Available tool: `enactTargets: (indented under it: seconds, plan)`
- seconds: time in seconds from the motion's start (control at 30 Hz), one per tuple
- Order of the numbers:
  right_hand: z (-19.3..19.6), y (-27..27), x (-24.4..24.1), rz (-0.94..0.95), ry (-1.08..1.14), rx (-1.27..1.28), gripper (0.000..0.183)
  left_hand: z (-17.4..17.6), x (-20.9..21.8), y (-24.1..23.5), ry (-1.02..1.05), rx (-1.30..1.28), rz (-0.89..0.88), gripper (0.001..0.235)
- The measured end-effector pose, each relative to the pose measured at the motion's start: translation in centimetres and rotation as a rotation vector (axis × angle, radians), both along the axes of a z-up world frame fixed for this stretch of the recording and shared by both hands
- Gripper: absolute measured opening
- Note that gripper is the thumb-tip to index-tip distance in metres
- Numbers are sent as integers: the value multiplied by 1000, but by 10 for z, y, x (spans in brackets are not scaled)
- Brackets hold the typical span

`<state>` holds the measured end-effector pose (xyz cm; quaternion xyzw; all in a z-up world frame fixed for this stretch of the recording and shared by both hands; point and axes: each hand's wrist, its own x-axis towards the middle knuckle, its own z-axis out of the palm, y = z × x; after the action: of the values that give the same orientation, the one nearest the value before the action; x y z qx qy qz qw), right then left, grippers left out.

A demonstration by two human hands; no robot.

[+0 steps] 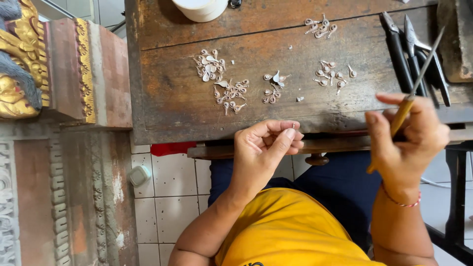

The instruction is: Refining and cleaning small silver jewelry components using a hand tool on a wooden workbench.

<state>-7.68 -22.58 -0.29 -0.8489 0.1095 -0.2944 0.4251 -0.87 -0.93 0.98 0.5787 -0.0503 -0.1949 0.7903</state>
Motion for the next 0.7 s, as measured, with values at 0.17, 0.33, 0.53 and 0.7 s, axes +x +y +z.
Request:
enactTargets:
  seconds: [0.17, 0.33, 0.53, 0.7]
  plan:
    - [-5, -25, 20, -16, 15, -48, 20, 2, 6, 3, 12, -25, -20, 26]
    - [5, -16, 22, -19, 23, 97, 26, 5, 9, 3, 48, -47, -50, 28]
    - [2, -17, 21, -8, -2, 116, 28, 4, 8, 3, 31, -30, -53, 27]
    - [-1, -18, 19, -10, 4, 84, 25, 7, 7, 4, 58, -9, -46, 28]
